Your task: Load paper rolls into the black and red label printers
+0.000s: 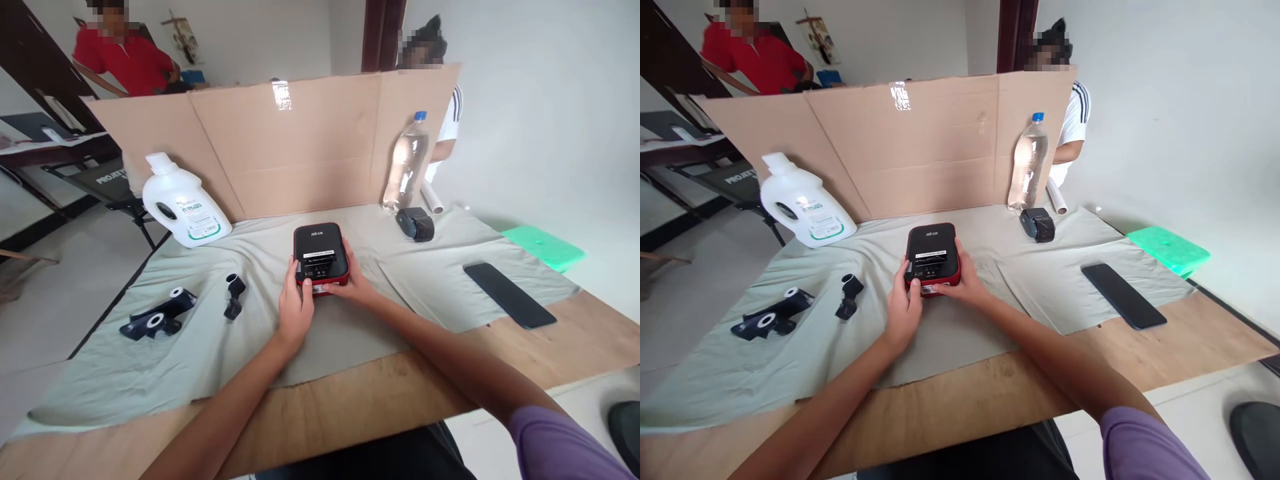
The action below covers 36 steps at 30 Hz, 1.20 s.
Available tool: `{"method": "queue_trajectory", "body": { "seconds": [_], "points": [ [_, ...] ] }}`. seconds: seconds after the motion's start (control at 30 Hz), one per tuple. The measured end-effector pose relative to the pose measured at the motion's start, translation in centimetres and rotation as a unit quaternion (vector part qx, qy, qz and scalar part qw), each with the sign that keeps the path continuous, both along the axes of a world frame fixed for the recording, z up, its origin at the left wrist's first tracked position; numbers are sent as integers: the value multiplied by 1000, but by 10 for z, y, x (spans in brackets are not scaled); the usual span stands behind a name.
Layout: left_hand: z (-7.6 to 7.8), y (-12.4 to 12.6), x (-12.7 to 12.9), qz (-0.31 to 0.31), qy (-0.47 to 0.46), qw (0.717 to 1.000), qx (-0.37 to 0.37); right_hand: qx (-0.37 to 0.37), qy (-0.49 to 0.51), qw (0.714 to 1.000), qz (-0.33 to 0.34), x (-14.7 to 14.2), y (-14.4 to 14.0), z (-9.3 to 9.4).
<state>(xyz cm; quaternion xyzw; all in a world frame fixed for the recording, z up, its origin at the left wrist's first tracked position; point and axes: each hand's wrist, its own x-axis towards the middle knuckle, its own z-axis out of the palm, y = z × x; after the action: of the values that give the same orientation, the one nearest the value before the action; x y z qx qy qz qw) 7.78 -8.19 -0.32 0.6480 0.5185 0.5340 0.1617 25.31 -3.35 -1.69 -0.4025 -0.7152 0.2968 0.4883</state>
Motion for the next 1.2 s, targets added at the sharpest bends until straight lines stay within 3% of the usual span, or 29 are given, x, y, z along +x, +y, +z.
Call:
{"method": "queue_trajectory", "body": {
  "seconds": [0.13, 0.47, 0.87, 1.2],
  "points": [
    [-7, -1, 3, 24, 6, 1000, 2, -22, 7, 1000, -10, 4, -3, -13],
    [-19, 0, -7, 23, 3, 1000, 5, -22, -76, 997, -20, 3, -2, -12],
    [-15, -9, -7, 27, -39, 998, -32, 39, -67, 997, 3, 5, -2, -16],
    [-12, 8, -27, -21, -15, 999, 36, 60, -68, 996, 9, 6, -4, -13]
  ]
}}
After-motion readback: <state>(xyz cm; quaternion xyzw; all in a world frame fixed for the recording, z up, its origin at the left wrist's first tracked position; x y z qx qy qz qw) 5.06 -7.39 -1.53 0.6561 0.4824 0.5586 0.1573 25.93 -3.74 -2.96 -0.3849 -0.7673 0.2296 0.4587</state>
